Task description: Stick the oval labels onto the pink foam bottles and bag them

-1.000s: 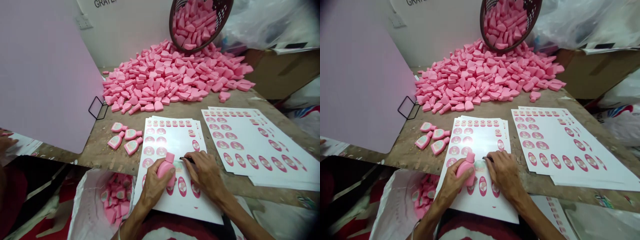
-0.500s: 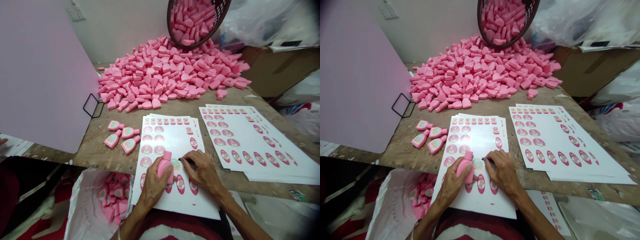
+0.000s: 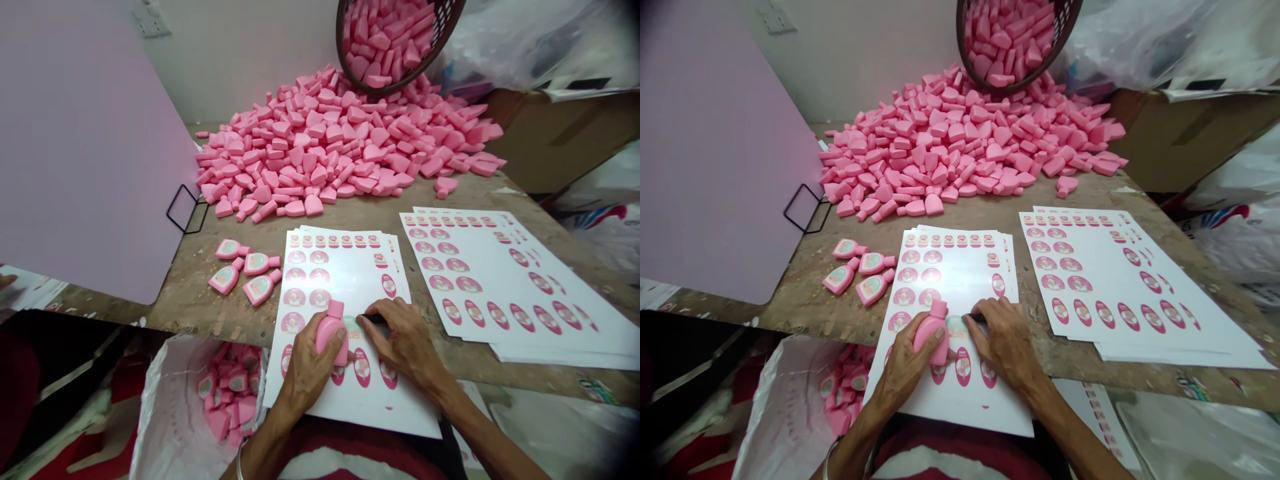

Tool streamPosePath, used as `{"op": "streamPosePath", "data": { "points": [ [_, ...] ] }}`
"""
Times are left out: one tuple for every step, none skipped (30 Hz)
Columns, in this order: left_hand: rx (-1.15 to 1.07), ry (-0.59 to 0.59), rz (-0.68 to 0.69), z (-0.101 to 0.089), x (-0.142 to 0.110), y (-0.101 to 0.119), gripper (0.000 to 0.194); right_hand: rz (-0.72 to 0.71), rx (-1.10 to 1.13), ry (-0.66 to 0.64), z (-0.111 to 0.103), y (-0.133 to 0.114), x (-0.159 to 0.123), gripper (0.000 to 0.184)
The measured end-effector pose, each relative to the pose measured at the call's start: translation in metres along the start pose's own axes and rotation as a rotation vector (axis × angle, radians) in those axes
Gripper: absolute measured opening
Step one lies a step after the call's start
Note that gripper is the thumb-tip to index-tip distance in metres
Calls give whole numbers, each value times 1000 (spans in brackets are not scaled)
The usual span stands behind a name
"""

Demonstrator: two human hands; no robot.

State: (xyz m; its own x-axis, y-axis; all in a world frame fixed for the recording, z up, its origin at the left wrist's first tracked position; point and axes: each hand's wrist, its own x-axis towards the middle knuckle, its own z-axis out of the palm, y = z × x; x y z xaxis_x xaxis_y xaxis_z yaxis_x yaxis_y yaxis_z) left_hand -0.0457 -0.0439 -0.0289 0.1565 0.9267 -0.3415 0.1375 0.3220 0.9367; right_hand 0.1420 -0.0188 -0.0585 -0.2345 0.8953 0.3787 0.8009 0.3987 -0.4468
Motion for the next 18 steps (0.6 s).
{"op": "streamPosePath", "data": {
  "points": [
    [-7, -2, -1, 0, 0, 0, 35, 2, 17, 8, 0, 0, 0, 12],
    [-18, -5, -1, 0, 0, -1, 35, 0, 24, 27, -1, 0, -1, 12],
    [-32, -10, -3, 0, 1, -1, 35, -3, 13, 50, -1, -1, -1, 12],
    [-44, -13, -3, 0, 0, -2, 34, -6, -14, 72, -2, -2, -1, 13],
    [-54, -14, -3, 0, 0, -2, 34, -10, -52, 85, -3, -4, -2, 13],
    [-63, -15, -4, 0, 0, -2, 34, -16, -90, 87, -3, -5, -2, 14],
    [-68, -17, -5, 0, 0, -3, 35, -25, -116, 78, -3, -6, -2, 15],
    [-71, -19, -7, 0, -1, -3, 35, -32, -126, 61, -3, -7, -2, 16],
    [-73, -20, -9, 0, -1, -3, 36, -32, -116, 46, -2, -7, -2, 17],
    [-75, -18, -9, 0, -1, -3, 37, -23, -90, 37, -2, -7, -1, 17],
    [-80, -12, -8, 0, -1, -3, 38, -5, -51, 33, -1, -6, -1, 18],
    [-93, -2, -6, 0, -1, -3, 40, 23, -1, 31, 0, -6, -1, 18],
    [-112, 8, -5, 0, -1, -2, 41, 56, 54, 28, 0, -5, 0, 19],
    [-136, 21, -7, 0, 0, -1, 43, 90, 113, 23, -1, -4, 0, 20],
    [-164, 35, -11, 0, 0, 0, 45, 125, 171, 16, -1, -3, 1, 20],
    [-198, 44, -18, 0, 0, 1, 47, 166, 229, 8, -3, -3, 2, 21],
    [-238, 53, -26, 0, 0, 2, 48, 215, 285, 6, -5, -2, 3, 22],
    [-287, 60, -33, 0, -1, 3, 50, 270, 341, 8, -8, -2, 4, 23]
  ]
}}
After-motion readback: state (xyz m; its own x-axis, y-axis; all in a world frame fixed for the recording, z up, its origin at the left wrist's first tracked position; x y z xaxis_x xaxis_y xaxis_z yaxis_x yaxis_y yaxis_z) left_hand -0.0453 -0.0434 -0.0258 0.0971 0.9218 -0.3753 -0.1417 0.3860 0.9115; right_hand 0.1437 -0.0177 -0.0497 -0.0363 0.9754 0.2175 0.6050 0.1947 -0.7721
